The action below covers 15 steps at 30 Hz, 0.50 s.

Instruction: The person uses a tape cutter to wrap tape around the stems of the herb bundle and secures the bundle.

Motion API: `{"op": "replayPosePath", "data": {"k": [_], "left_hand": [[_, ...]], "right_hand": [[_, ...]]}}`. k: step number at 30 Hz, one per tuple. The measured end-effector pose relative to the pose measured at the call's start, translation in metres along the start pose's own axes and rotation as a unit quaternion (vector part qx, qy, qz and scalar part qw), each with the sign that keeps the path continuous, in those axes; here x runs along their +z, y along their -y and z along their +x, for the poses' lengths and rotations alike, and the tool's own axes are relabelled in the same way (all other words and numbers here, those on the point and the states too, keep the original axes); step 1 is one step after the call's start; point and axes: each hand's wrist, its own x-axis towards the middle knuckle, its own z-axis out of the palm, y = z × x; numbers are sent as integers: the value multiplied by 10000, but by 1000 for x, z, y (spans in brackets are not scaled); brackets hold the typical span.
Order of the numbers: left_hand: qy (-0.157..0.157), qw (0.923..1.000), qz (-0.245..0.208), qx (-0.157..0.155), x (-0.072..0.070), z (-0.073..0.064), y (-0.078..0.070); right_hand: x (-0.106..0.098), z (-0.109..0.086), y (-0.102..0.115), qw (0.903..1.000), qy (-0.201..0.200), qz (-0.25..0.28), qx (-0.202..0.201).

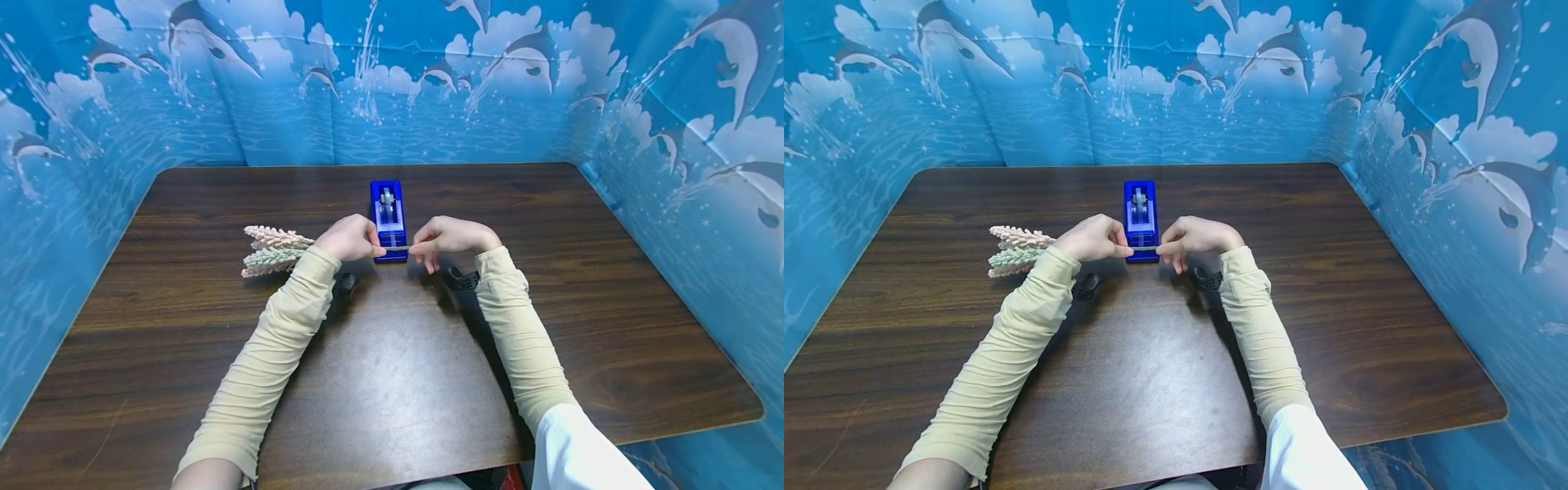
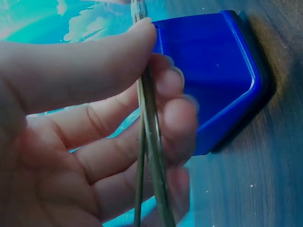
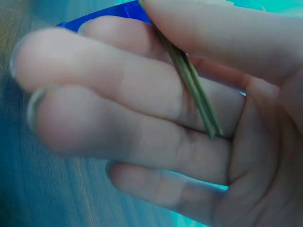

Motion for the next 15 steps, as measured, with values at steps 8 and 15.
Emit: {"op": "replayPosePath", "data": {"k": [8,15], "left_hand": [[49,9999,-104,-81,2,1,0],[110,9996,-257,59,0,2,1]], "right_hand": [[0,2,1,9998,0,211,66],[1,2,0,9991,-371,75,166]]}}
